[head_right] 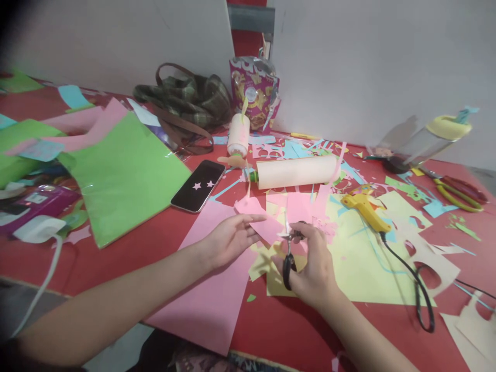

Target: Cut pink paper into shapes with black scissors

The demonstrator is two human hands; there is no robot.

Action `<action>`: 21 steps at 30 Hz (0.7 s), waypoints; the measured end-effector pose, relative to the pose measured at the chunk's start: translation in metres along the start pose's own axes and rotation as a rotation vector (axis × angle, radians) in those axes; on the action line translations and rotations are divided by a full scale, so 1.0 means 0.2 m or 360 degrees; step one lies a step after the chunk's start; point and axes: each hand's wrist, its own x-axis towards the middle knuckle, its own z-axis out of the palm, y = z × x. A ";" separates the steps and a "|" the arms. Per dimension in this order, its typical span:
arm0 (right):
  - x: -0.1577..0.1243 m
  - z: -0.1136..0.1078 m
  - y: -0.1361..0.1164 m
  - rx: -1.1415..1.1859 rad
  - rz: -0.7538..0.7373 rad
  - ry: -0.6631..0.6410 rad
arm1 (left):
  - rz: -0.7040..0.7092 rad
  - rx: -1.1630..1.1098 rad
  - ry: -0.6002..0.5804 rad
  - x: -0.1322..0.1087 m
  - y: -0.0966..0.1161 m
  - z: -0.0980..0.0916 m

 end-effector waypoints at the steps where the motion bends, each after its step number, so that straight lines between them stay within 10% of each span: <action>1: 0.00 0.00 -0.01 -0.0062 -0.0131 -0.0006 | 0.0030 -0.0017 0.0006 0.01 0.00 0.00; 12: -0.04 0.02 -0.18 -0.0135 -0.0917 -0.0510 | -0.0151 -0.0042 0.0191 0.01 0.05 0.18; 21: -0.05 0.00 -0.25 -0.0362 -0.1140 -0.0347 | -0.0235 0.0103 0.0119 -0.01 0.07 0.34</action>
